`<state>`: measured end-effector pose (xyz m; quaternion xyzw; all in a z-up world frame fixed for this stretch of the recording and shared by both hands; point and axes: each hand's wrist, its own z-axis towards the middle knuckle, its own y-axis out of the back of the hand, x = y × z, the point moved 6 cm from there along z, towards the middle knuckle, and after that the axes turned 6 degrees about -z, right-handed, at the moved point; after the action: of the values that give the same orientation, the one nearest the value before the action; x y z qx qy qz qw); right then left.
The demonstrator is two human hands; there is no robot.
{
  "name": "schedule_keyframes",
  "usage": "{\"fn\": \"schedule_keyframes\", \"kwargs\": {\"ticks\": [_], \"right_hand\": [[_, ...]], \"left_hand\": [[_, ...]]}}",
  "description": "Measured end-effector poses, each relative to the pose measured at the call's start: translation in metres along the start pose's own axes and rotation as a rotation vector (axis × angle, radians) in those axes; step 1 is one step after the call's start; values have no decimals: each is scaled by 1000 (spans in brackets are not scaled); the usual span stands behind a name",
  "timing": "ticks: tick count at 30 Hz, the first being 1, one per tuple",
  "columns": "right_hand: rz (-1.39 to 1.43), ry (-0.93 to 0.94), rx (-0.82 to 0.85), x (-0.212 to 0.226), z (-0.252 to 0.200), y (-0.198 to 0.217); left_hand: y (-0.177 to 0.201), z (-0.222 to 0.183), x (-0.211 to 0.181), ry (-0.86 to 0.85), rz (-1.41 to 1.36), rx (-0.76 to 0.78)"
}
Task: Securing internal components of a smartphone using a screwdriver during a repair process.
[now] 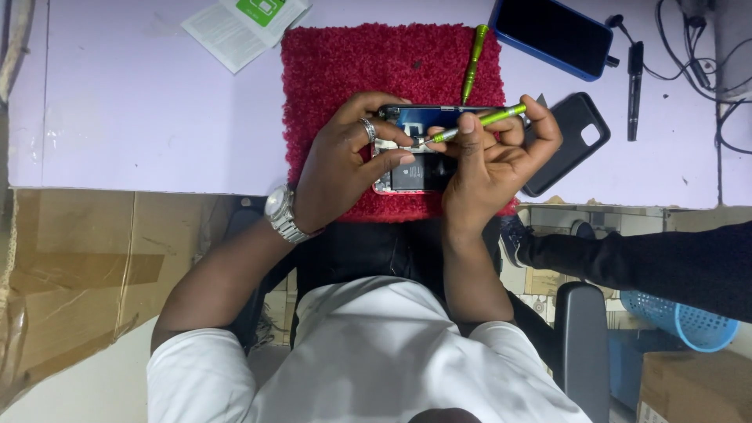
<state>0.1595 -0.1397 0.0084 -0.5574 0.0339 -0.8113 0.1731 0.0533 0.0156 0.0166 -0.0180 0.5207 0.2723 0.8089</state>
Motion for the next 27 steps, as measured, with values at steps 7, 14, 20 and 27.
{"fn": "schedule_keyframes", "kwargs": {"ticks": [7,14,20,27], "right_hand": [[-9,-13,6,2,0,-4],[-21,30,7,6,-2,-4],[-28,53,34,2,-2,-1],[-11,45,35,2,-3,-1]], "left_hand": [[0,-1,0,15,-1,-4],[0,0,-1,0,-8,-5],[0,0,-1,23,-10,-1],[-1,0,2,7,-6,-5]]}}
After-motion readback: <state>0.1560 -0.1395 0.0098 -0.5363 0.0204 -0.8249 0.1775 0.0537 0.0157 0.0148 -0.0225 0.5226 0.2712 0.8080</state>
